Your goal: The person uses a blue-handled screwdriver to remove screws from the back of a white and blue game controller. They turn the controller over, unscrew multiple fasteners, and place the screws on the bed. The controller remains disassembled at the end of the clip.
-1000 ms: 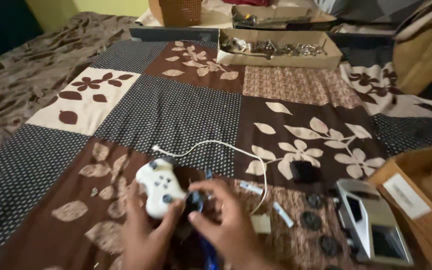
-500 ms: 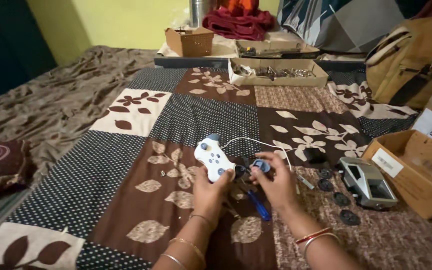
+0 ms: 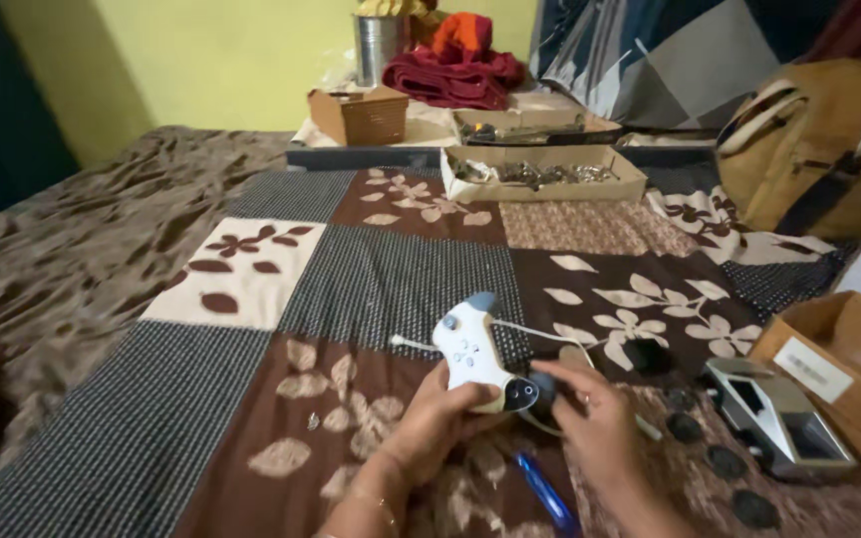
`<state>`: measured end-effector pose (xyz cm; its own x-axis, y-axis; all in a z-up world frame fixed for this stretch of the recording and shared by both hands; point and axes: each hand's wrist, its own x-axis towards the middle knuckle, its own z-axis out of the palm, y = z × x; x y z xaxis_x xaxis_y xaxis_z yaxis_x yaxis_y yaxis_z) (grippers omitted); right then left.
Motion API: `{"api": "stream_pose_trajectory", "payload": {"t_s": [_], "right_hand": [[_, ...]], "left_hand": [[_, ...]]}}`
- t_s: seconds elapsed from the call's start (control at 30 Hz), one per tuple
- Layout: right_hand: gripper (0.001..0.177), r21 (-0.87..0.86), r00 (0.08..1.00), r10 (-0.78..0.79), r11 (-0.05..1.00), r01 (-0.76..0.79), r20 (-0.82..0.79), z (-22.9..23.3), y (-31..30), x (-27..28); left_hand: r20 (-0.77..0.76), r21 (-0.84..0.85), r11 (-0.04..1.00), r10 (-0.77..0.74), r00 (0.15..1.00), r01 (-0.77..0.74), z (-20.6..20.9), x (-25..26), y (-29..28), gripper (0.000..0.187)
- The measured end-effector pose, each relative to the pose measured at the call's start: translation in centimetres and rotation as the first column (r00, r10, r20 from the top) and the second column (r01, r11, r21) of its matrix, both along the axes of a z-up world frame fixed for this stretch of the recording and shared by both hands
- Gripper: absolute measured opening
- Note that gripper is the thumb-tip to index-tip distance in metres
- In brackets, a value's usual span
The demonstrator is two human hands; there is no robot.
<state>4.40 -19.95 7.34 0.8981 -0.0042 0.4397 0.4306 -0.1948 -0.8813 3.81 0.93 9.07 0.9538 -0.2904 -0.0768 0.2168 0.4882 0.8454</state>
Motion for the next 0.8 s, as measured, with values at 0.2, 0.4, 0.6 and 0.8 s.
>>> {"api": "stream_pose_trajectory", "payload": {"t_s": [0.2,0.4,0.6,0.8], "right_hand": [[0.042,0.088,0.982,0.065,0.995,-0.049,-0.18,2.9,0.7,2.3],[0.036,0.229,0.922,0.377,0.909,-0.349,-0.089,3.9,2.5,4.9],[0.035,-0.016,0.923,0.37,0.928,-0.373,-0.109,4.0,1.4,5.2],[0.036,-0.117,0.919,0.395,0.912,-0.393,-0.007,3.3,1.5,4.9]], "left_hand": [[0.001,0.008,0.997,0.076,0.997,-0.076,0.1,1.8,0.8,0.053],[-0.056,-0.081,0.975,0.204,0.977,-0.208,0.2,2.3,1.1,0.048],[-0.086,-0.036,0.982,0.181,0.98,-0.184,0.3,2.2,0.6,0.051],[-0.105,-0.073,0.974,0.205,0.973,-0.213,0.4,2.0,0.6,0.049]]}}
